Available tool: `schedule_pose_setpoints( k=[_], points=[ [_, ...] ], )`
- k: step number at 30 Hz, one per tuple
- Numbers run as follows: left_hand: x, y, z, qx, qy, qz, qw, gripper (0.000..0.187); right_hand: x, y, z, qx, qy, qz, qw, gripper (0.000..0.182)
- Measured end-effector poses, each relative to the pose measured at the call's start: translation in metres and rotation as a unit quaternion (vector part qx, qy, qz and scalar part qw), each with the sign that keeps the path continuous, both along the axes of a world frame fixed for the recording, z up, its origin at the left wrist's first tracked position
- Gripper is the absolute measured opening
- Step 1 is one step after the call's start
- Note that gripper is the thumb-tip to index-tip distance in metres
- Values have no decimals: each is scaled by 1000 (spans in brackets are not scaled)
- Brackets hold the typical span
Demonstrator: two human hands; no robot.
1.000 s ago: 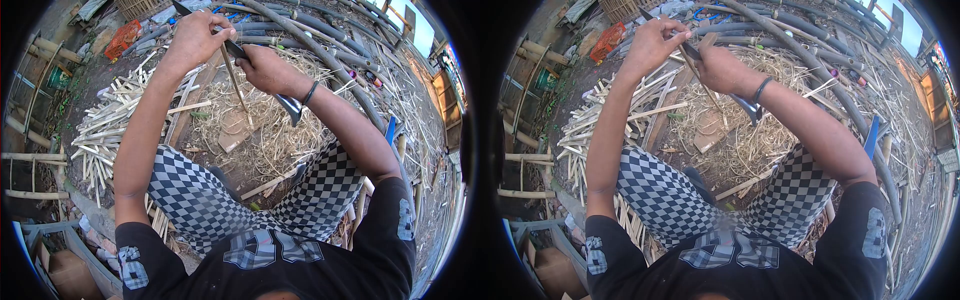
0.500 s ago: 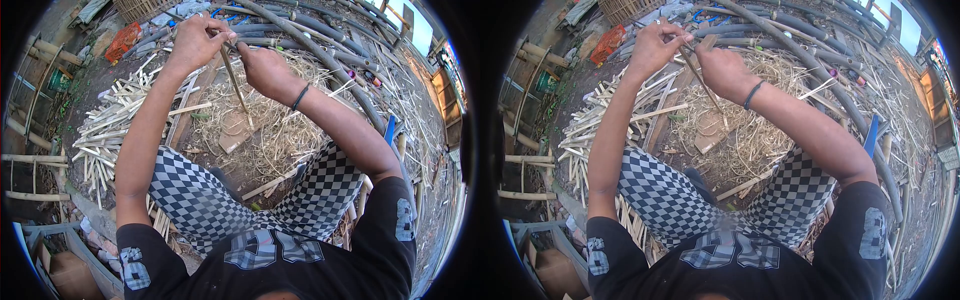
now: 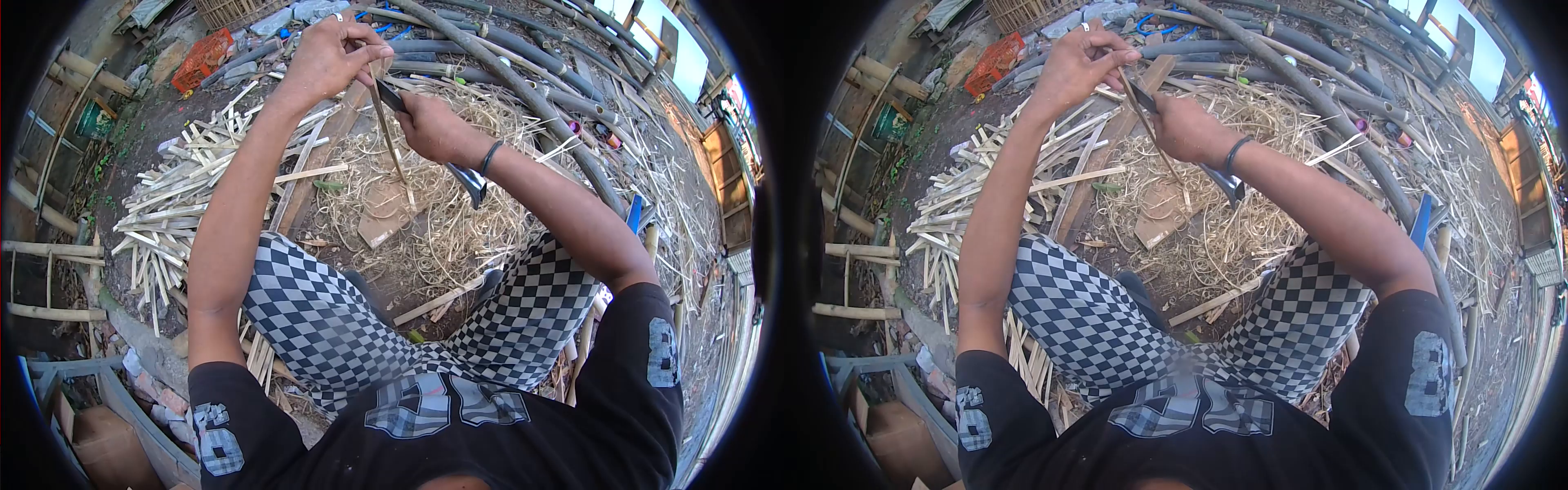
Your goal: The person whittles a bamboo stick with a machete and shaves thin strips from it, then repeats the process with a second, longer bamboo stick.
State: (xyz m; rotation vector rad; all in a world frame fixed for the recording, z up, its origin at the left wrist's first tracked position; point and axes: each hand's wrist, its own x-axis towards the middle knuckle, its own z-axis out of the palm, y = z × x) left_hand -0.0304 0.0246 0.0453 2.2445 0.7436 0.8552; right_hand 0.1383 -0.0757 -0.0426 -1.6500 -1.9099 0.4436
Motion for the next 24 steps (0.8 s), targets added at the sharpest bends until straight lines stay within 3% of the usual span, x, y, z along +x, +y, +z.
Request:
schedule_pose_setpoints(
  k=[5,9,12,14,18,21,23,24],
  points=[
    [-4,6,-5,-6,7,4,1000,25,-8,-9,22,-16,-101,-37,994,18],
    [-10,5,-8,-8,0,-4,1000,25,1,3,5,34,-119,-18,992,18],
    [-10,5,-10,-11,-21,-8,1000,25,7,12,7,109,-83,53,989,20],
    [-10,5,-12,-15,-40,-17,999,25,-2,2,37,-7,36,-1,999,25],
    [-11,0,-13,23,1,-4,1000,26,-20,-1,-16,49,56,-18,997,27],
    [-12,2,-7,13,25,24,999,21,-8,7,-8,17,19,-6,1000,27],
    [-16,-6,9,59,101,-13,993,21,-12,8,1,7,31,-16,999,25],
    [-16,-5,4,50,101,-13,994,21,-16,6,7,55,42,-27,997,24]
  ],
)
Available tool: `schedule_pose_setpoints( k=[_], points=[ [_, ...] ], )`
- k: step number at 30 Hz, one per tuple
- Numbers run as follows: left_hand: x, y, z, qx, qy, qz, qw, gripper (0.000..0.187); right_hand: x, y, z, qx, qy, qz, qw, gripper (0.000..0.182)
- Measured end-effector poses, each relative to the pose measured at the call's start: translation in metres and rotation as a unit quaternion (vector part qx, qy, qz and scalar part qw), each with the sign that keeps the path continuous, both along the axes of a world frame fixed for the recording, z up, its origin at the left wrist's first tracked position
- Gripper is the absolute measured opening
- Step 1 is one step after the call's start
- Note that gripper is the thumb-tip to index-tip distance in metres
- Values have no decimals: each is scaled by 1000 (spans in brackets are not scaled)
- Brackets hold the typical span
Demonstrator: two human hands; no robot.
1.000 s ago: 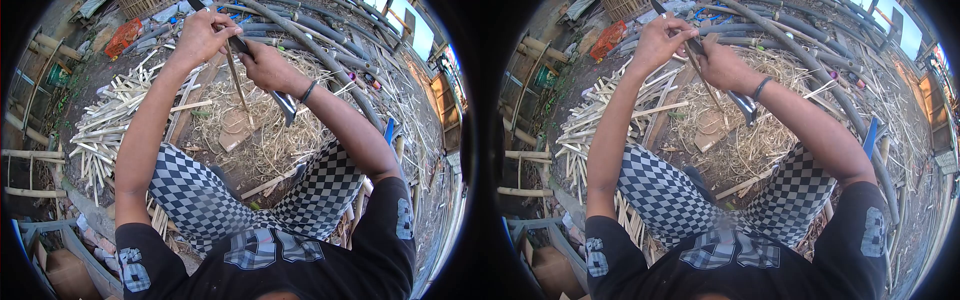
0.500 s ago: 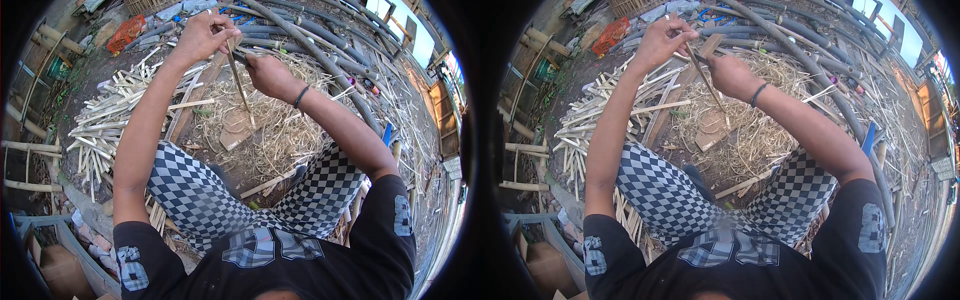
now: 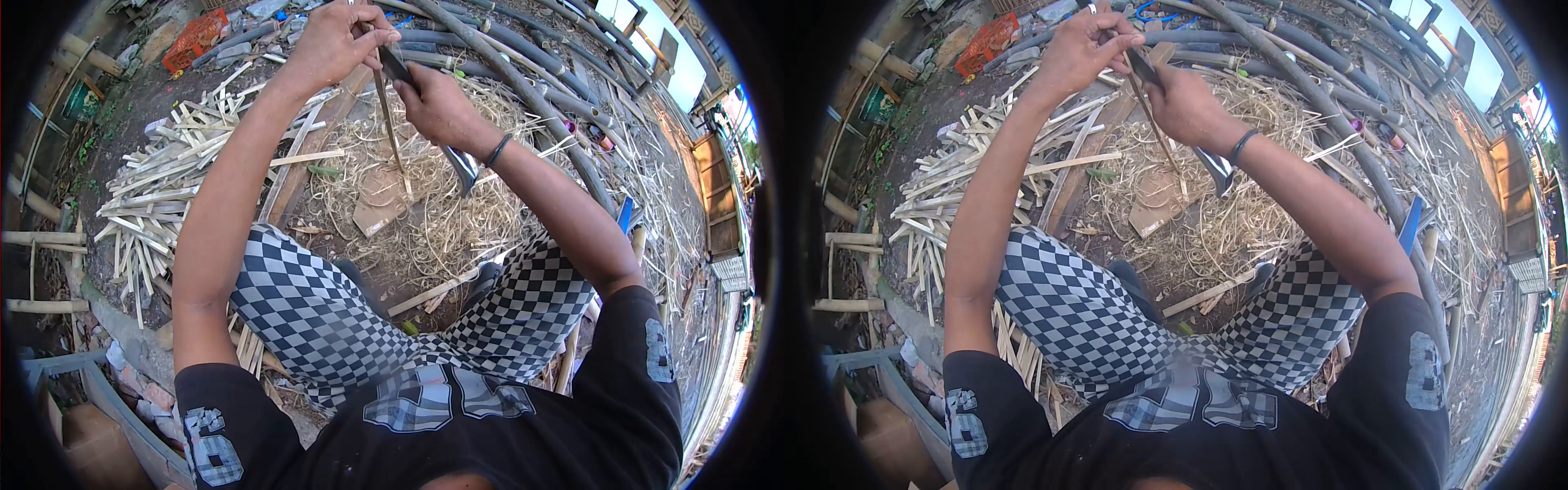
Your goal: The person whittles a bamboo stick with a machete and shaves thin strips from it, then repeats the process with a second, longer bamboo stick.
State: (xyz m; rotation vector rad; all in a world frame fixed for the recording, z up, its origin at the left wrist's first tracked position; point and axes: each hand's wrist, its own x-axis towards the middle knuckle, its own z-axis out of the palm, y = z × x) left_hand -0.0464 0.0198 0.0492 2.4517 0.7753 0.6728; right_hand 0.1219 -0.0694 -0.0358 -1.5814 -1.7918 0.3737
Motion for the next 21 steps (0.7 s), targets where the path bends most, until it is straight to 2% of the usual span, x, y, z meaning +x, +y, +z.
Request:
schedule_pose_setpoints(
  k=[2,3,5,6,7,9,10,12,14,18,21],
  points=[
    [0,0,-11,26,-76,-1,997,17,-12,0,-16,104,37,-11,994,21],
    [-2,-4,-13,21,-74,-4,997,17,-16,-6,-32,19,48,-39,998,23],
    [-8,-9,-8,-57,-104,34,992,14,-5,-1,-78,-117,-36,-40,992,26],
    [-12,6,-19,-29,-123,-12,992,13,-2,-6,-85,-154,-9,-38,987,28],
    [-12,8,-15,-24,-123,-15,992,13,-2,-13,-87,-190,18,-35,981,31],
    [-18,0,-21,-50,-169,-46,983,14,-13,-19,-87,-180,13,-51,982,30],
    [-23,-8,-11,-29,-108,-20,994,15,-20,-26,-70,-162,45,-50,985,30],
    [-27,-7,-12,-59,-127,-21,990,15,-31,-24,-45,-138,74,-53,986,29],
    [-27,-7,-12,-95,-155,-4,983,17,-41,-17,-34,-12,102,-39,994,28],
    [-30,-11,-14,-50,-142,-16,988,18,-49,-8,-18,31,139,-39,989,26],
    [-29,-16,-12,-52,-143,-4,988,16,-52,-12,-18,-5,165,-54,985,25]
  ],
)
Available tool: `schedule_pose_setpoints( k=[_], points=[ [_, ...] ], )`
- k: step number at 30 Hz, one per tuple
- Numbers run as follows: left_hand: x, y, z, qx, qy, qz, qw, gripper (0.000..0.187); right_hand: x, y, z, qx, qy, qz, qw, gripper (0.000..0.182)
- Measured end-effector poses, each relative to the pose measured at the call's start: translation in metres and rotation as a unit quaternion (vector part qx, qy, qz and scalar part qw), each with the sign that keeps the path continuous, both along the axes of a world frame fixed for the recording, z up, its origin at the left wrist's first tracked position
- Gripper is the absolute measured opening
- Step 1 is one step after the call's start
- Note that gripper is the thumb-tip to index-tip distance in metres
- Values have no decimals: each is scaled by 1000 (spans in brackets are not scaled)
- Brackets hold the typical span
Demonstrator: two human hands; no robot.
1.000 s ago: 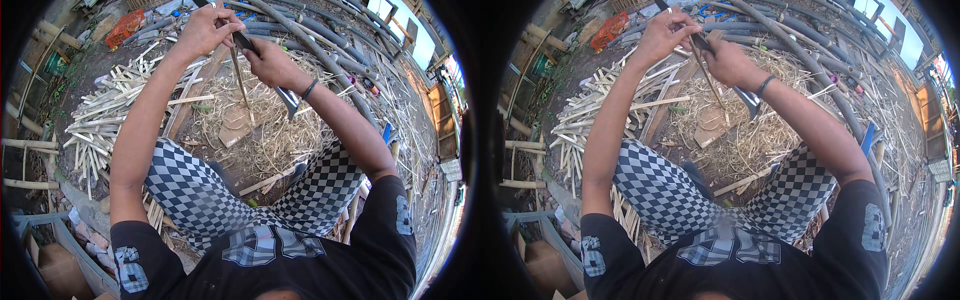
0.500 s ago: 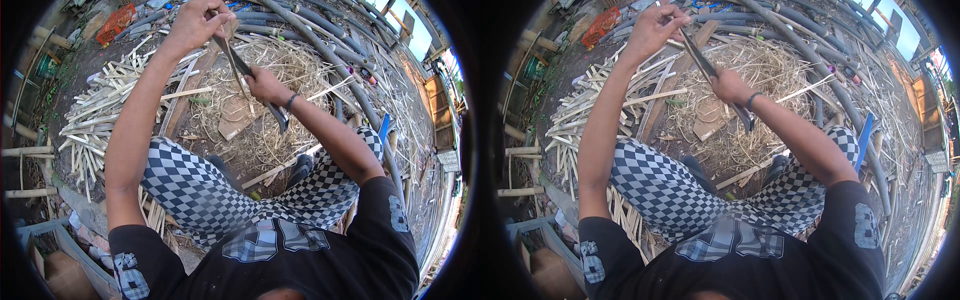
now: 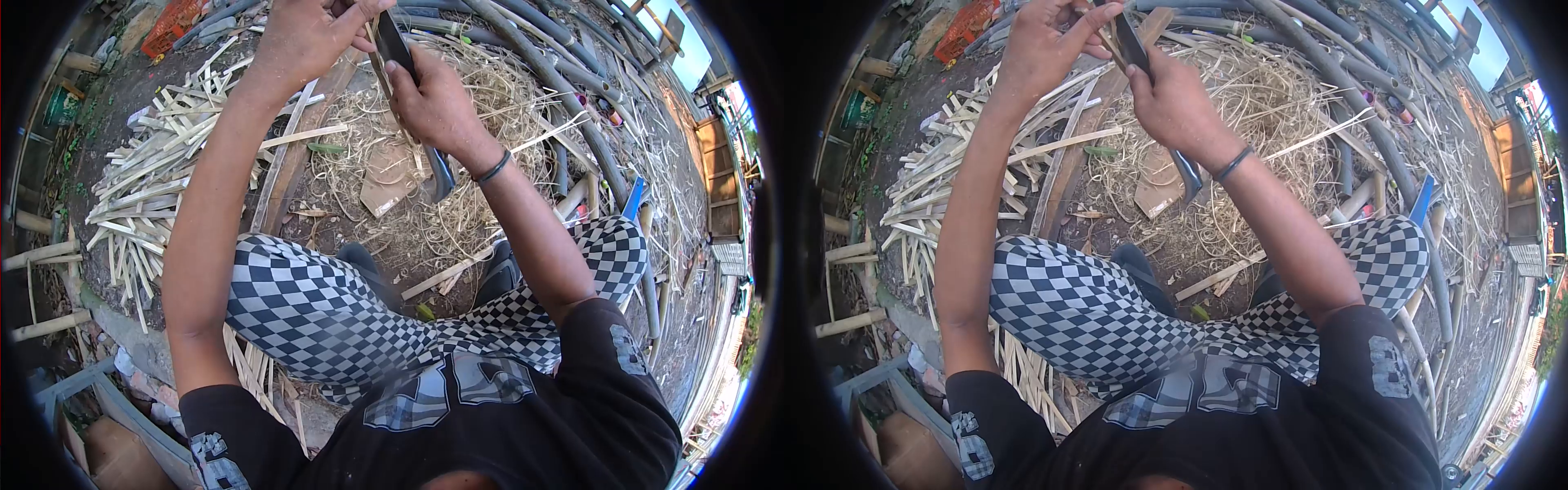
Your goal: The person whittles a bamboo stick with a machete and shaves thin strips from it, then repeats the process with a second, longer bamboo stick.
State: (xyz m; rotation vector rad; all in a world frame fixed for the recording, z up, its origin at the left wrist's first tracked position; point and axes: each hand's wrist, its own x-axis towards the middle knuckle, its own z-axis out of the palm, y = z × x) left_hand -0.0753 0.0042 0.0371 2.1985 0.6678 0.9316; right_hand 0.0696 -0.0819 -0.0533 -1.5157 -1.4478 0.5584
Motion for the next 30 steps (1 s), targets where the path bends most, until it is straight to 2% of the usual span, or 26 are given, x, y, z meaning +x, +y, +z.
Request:
schedule_pose_setpoints(
  k=[2,3,6,10,16,18,24,30],
  points=[
    [-2,-8,0,-2,-85,-11,996,24,2,-9,-14,20,-14,-3,1000,25],
    [0,-1,-3,-87,-104,1,991,33,5,-10,-17,-11,-7,-3,1000,25],
    [-3,10,-9,-145,-108,-67,981,26,12,-24,-21,-48,12,-15,999,25],
    [-12,16,-15,-62,-68,-139,986,13,14,-43,-7,-19,39,-66,997,24],
    [-22,14,-4,-89,-5,-184,979,14,26,-55,12,-31,57,-60,996,24],
    [-25,10,-1,-88,3,-207,974,17,29,-52,8,7,74,-61,995,24],
    [-20,0,-1,-114,27,-187,975,20,39,-57,12,11,82,-63,995,25],
    [-17,8,-11,-91,10,-156,984,16,41,-55,10,18,65,-58,996,25]
  ],
)
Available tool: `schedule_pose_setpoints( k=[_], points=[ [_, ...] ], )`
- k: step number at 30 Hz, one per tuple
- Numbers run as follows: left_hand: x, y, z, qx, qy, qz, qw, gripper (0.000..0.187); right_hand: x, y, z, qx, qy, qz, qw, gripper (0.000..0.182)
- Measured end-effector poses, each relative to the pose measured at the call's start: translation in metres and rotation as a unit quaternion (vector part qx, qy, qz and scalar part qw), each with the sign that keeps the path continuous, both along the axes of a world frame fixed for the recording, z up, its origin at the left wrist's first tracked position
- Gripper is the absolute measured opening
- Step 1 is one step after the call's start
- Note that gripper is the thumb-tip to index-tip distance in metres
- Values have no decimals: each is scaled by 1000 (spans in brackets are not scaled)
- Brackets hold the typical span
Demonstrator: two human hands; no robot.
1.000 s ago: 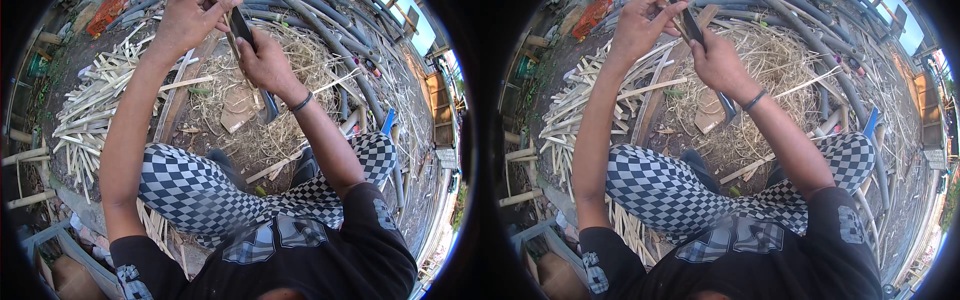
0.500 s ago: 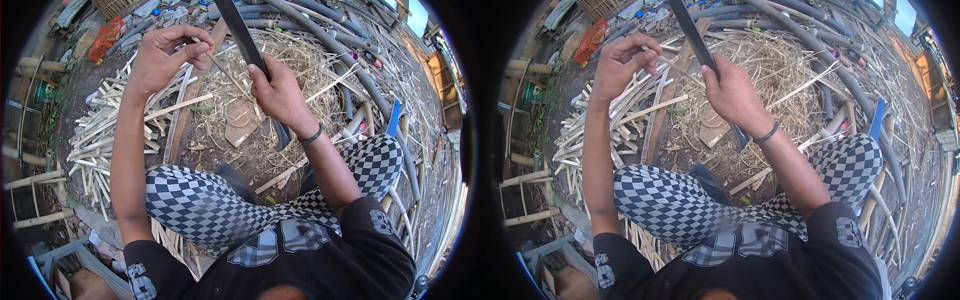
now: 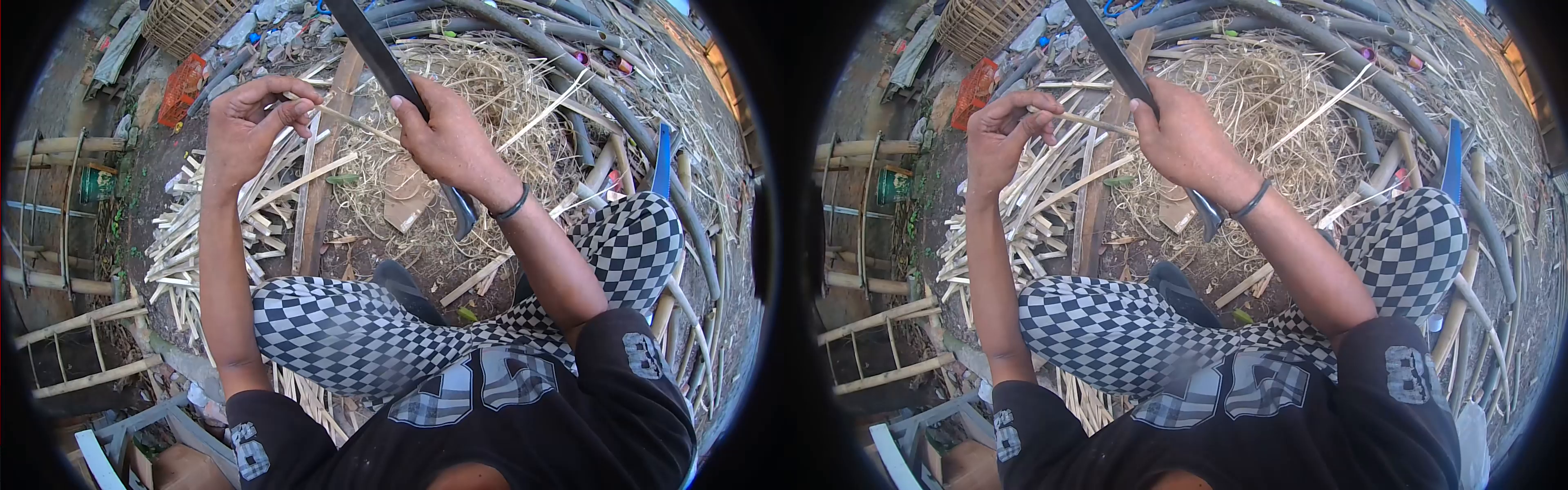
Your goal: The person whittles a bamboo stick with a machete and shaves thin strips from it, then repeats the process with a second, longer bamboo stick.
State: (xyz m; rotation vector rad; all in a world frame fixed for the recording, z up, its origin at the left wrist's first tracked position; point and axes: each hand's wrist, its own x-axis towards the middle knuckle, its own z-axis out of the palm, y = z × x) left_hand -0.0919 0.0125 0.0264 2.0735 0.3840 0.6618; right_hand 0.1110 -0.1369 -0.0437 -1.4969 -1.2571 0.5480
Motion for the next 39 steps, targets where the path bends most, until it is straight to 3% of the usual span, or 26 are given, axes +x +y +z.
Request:
schedule_pose_setpoints(
  k=[7,14,20,24,26,31,35,38,39],
  points=[
    [12,-9,-6,0,-61,10,998,13,-15,-16,5,-51,-12,19,998,23],
    [20,-14,2,65,-43,-17,997,12,-36,-23,12,-28,-2,33,999,20],
    [18,-1,-1,49,-76,7,996,14,-31,-17,15,-3,-32,45,998,20],
    [15,-6,0,128,-62,-8,990,13,-37,-8,-9,-30,2,37,999,20],
    [10,4,-9,72,-103,13,992,14,-34,-8,-9,-55,-40,52,996,20],
    [12,4,-6,84,-76,11,994,12,-39,-1,-9,-78,-1,36,996,19],
    [4,12,-13,77,-103,15,992,13,-28,3,-13,-15,-88,58,994,18],
    [12,10,-9,106,-73,-7,992,13,-33,1,0,11,-32,32,999,21],
    [13,5,-6,87,-55,20,994,13,-33,4,-12,-84,-16,37,996,20]
  ],
)
